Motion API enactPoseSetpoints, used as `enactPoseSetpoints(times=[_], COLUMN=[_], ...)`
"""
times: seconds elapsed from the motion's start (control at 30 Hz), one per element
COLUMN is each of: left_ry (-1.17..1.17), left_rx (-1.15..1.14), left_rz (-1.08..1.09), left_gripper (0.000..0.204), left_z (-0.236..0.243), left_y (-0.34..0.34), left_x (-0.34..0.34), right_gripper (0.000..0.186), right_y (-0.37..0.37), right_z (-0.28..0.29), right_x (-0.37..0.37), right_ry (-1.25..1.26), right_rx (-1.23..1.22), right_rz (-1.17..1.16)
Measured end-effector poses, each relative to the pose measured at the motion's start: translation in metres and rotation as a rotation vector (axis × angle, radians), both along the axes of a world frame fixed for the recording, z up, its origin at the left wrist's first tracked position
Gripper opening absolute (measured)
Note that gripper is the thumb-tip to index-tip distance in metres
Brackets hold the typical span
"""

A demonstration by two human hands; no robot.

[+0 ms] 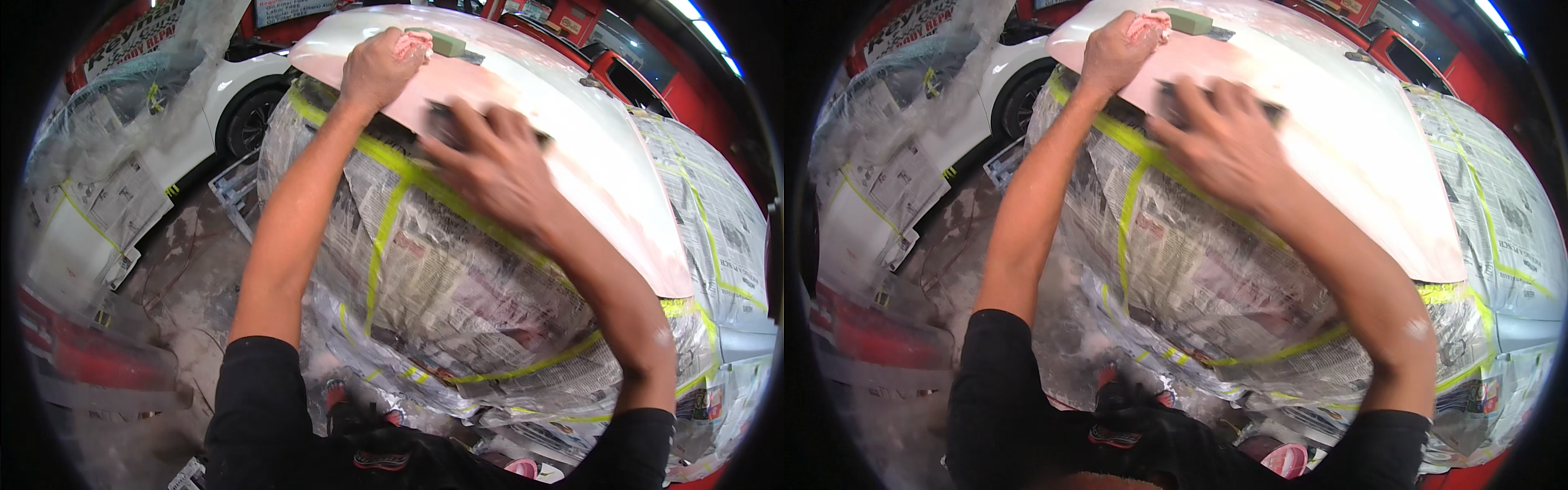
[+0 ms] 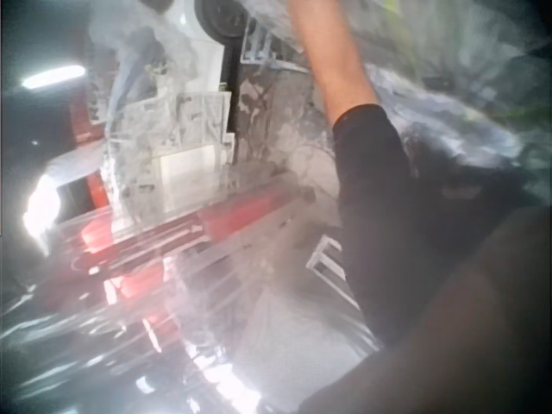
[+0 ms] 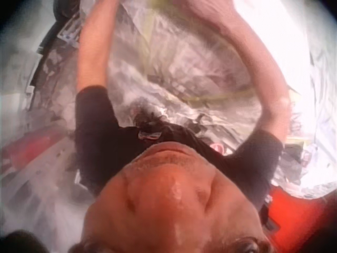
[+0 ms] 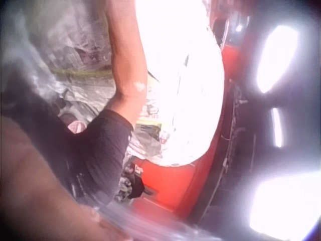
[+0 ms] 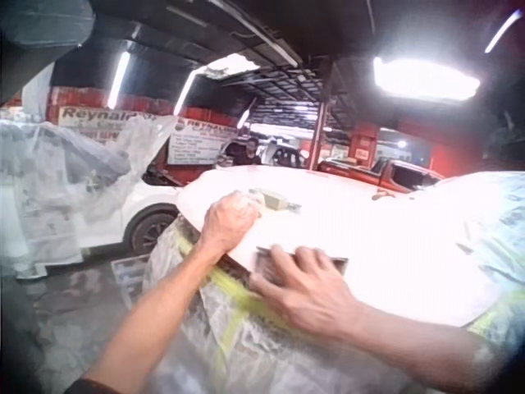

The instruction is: The person sands a pink car part with a sanding block, moving it back and forth across the surface. They occasionally wipe the surface with a pink cloth while continuing to sand.

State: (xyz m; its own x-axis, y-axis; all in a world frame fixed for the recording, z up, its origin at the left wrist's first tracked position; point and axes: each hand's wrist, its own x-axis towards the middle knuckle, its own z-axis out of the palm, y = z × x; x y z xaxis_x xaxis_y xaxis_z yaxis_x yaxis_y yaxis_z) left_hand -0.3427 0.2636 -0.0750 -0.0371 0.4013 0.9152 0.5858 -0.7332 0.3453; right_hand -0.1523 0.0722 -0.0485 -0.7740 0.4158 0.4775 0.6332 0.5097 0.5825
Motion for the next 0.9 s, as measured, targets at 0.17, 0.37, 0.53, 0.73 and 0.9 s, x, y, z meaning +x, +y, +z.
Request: enactPoseSetpoints(times=[0.17, 0.37, 0.53, 0.73, 0.9], left_ry=[0.435, 0.352, 0.348, 0.028, 0.252], left_rx=[0.391, 0.463, 0.579, 0.001, 0.233], left_rz=[0.152, 0.057, 0.13, -0.256, -0.059], left_gripper=[0.016, 0.008, 0.01, 0.025, 0.022], left_z=[-0.008, 0.001, -0.003, -0.003, -0.002], left_y=[0.021, 0.016, 0.025, 0.013, 0.013], left_x=[-0.038, -0.016, -0.02, -0.043, -0.031], right_gripper=[0.041, 0.064, 0.049, 0.053, 0.072], right_y=[-0.035, -0.15, 0.005, -0.034, -0.173], right_z=[0.002, 0.003, -0.002, -0.01, -0.007], right_x=[0.045, 0.156, -0.01, 0.034, 0.159], right_ry=[0.009, -0.04, -0.026, 0.022, -0.048], right_rx=[-0.074, -0.148, -0.083, -0.088, -0.106], right_rz=[-0.001, -0.309, -0.14, -0.112, -0.358])
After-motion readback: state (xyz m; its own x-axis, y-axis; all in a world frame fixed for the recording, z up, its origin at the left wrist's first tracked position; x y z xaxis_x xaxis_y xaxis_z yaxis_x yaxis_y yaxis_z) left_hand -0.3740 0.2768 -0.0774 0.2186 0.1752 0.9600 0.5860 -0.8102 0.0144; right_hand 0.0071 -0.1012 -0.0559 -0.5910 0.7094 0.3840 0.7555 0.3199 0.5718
